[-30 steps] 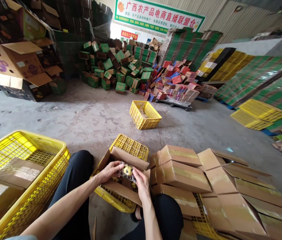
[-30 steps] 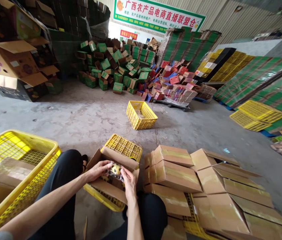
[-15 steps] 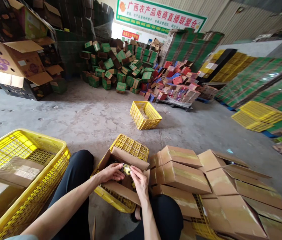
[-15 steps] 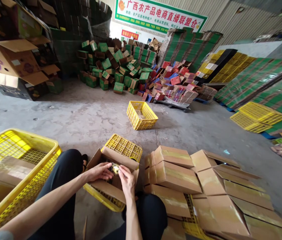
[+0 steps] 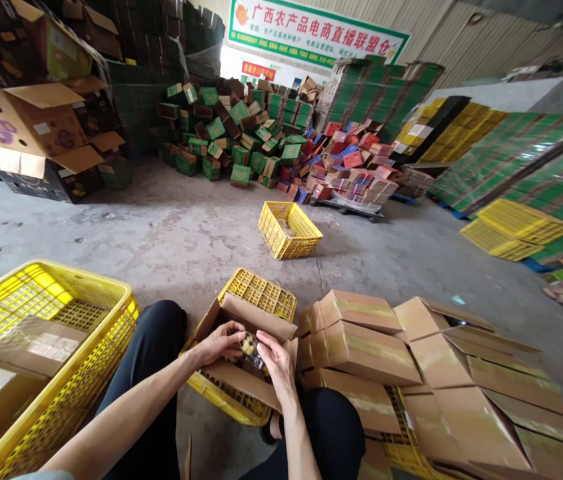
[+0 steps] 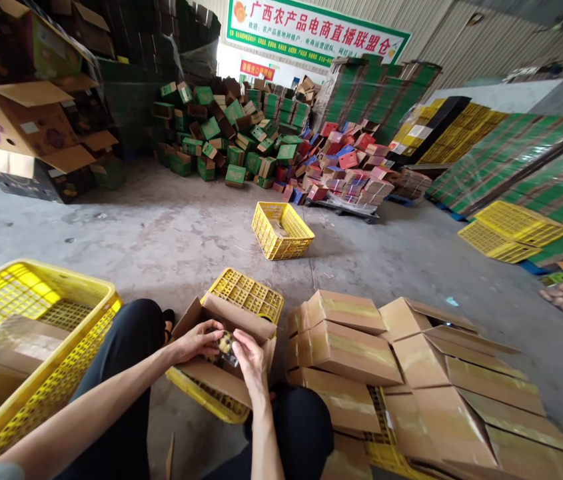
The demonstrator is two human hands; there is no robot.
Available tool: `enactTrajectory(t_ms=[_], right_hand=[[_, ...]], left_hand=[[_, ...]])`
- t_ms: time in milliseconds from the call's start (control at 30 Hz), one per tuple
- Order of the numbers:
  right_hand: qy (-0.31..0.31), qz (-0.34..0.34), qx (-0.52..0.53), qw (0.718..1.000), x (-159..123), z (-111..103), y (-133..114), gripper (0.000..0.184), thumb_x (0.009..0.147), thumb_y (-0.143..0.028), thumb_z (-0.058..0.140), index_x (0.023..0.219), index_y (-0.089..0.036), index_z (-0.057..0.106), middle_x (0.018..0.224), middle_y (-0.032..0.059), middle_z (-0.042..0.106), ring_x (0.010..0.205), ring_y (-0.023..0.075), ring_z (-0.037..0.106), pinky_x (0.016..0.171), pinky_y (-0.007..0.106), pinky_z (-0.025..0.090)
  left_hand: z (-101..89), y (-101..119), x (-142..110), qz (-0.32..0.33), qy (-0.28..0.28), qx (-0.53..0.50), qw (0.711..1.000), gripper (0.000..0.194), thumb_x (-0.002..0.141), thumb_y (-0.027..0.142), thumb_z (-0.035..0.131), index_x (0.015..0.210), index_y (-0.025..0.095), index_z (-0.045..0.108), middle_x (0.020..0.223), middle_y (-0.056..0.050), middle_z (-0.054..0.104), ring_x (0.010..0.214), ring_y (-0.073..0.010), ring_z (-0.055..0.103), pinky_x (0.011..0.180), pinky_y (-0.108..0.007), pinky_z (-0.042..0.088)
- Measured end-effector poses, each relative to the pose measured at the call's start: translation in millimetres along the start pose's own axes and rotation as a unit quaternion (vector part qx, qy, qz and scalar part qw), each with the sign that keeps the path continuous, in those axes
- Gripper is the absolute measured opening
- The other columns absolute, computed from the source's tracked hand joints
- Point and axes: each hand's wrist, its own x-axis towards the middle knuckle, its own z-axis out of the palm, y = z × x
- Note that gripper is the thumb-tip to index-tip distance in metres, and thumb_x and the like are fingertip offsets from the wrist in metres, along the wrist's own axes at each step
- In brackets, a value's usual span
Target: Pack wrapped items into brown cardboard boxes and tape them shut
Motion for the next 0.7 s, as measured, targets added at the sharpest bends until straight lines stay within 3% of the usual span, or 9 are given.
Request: enactTrajectory(t_ms=[133,300,400,567,700], right_hand=[[0.063,0.045,-0.01,0.997,-1.4,-1.3,2.6,0.058,0.076,-0.061,0.083,0.124,-0.027,0.078,0.137,0.0116,0.072,0.131,0.0346,0.064,0.111,0.049,0.053],[0.058,0.116,0.025,0.991,-6.6,1.6,4.7,0.075,0.076,-0.057,0.085,0.142,-0.027,0.066,0.138,0.0116,0.071,0.127,0.0322,0.068,0.106,0.045,0.057],[0.044,0.121,0.021,0.991,-7.0,2.7,1.3,0.069,0.075,-0.057,0.085,0.135,-0.025,0.071,0.131,0.0102,0.076,0.125,0.0327,0.069,0.103,0.044,0.058],[0.003,0.135,0.058,0.989,-5.6,4.6,-3.2,0.064,0.074,-0.059,0.086,0.125,-0.022,0.076,0.119,0.011,0.08,0.112,0.0339,0.074,0.088,0.042,0.063],[0.006,0.133,0.09,0.987,-6.8,4.7,-2.8,0.065,0.072,-0.054,0.088,0.128,-0.024,0.073,0.127,0.0095,0.077,0.117,0.0327,0.072,0.089,0.039,0.062]], left_hand=[[1.7,2.7,-2.2,0.022,-0.021,-0.008,1.0,0.057,0.069,0.046,0.096,0.106,0.02,0.061,0.103,-0.004,0.068,0.088,-0.0184,0.07,0.079,-0.032,0.058],[3.0,4.1,-3.3,0.049,-0.057,-0.029,0.997,0.053,0.067,0.036,0.098,0.104,0.02,0.064,0.111,-0.005,0.067,0.09,-0.0176,0.07,0.081,-0.03,0.057],[3.7,4.0,-4.2,0.06,-0.068,-0.033,0.995,0.053,0.07,0.032,0.097,0.11,0.021,0.064,0.116,-0.006,0.067,0.093,-0.0181,0.07,0.082,-0.031,0.057],[6.6,5.5,-4.0,0.054,-0.041,-0.064,0.996,0.09,0.066,0.029,0.099,0.143,0.027,0.053,0.125,-0.012,0.068,0.105,-0.0246,0.071,0.091,-0.038,0.057],[8.2,8.3,-3.8,0.053,-0.059,-0.035,0.996,0.069,0.068,0.038,0.098,0.126,0.016,0.069,0.124,-0.015,0.071,0.11,-0.0275,0.07,0.096,-0.035,0.053]])
